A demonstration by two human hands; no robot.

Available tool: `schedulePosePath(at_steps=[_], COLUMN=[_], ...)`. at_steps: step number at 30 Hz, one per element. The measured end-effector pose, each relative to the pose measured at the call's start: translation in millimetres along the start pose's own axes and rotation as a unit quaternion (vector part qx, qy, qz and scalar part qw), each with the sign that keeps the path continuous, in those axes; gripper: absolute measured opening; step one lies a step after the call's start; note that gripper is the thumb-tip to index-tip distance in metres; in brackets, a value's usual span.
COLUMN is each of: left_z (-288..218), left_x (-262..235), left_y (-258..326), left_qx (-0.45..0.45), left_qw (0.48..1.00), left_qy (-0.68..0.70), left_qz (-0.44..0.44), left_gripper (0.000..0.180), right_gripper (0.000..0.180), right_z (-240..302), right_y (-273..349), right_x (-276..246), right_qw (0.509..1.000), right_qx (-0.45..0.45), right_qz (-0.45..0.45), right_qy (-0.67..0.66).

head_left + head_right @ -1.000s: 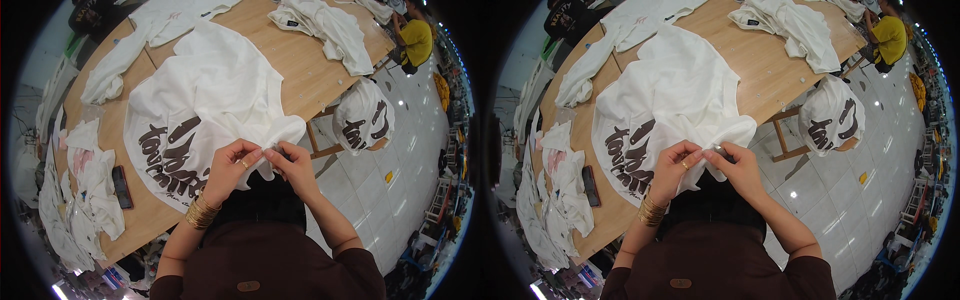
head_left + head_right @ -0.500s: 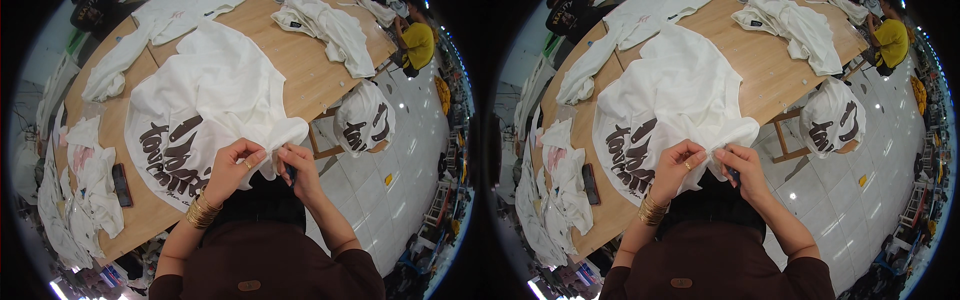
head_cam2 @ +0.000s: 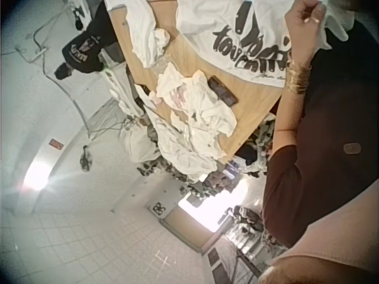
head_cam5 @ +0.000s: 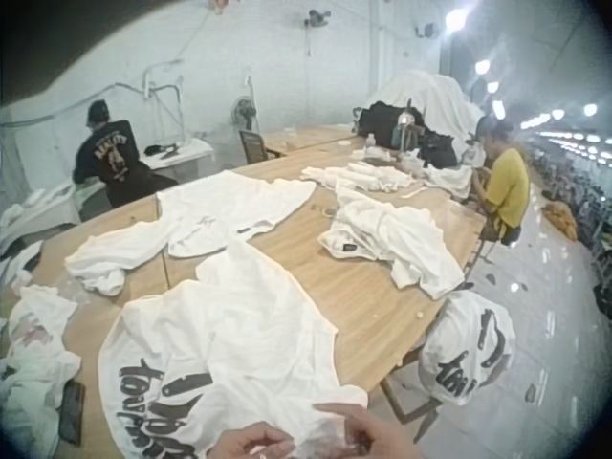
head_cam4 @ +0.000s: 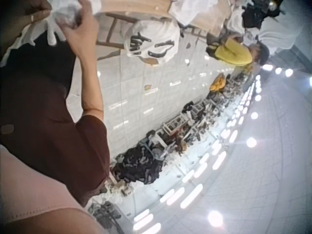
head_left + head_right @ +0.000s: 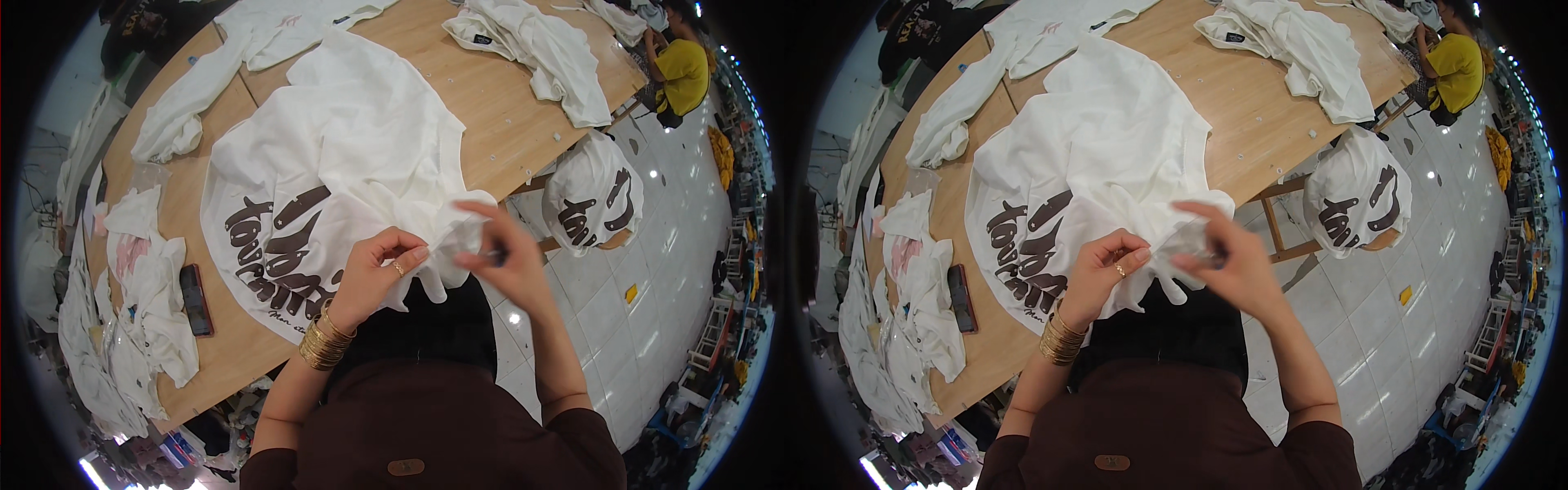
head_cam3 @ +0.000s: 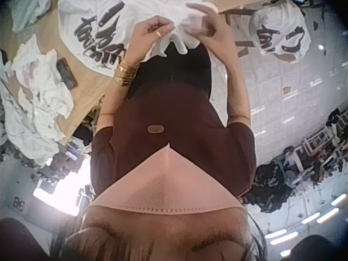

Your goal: The person trims loose threads from a shirt using thread snips, spreads the shirt out on the table, touches a smartphone, and cuts remaining threads with the snips.

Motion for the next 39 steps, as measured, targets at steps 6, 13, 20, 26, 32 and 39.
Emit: schedulePosePath(at_steps=[6,13,20,26,32,39], left_z=[-13.2,8.3,2.0,0.1,-9.4,-10.9], left_x=[11.9,-1.9,-25.8,-26.9,-27.9,-26.9], left_y=[6.4,20.7,22.4,21.8,21.1,20.3], left_qx=[0.167,0.103,-0.02,-0.052,-0.067,-0.092], left_qw=[0.959,0.967,0.999,0.996,0.993,0.987], left_qy=[-0.202,-0.199,-0.024,0.073,0.096,0.129], left_qz=[-0.107,-0.124,-0.017,-0.004,0.015,0.012], left_gripper=[0.017,0.019,0.017,0.021,0.022,0.025], right_gripper=[0.015,0.015,0.014,0.018,0.029,0.034], right_z=[-18.2,-16.4,-18.5,-24.7,-2.4,15.2], right_y=[-8.3,-15.9,-20.9,-21.7,-14.0,5.4], right_x=[15.6,12.6,5.6,2.5,1.9,17.9], right_qw=[0.994,0.964,0.955,0.968,0.988,0.996], right_qx=[0.075,0.136,0.153,0.148,0.077,0.035], right_qz=[0.015,0.001,-0.002,-0.017,-0.05,0.023], right_qy=[-0.081,-0.229,-0.253,-0.203,0.124,0.078])
Point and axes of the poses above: each hand's wrist, its own y-axis away from the middle knuckle, its own x-axis out of the palm, z = x × y, the point moved 2 cm from there along -y, towards the middle knuckle, and after that the axes turned 3 degrees about x, right-handed, at the moved point
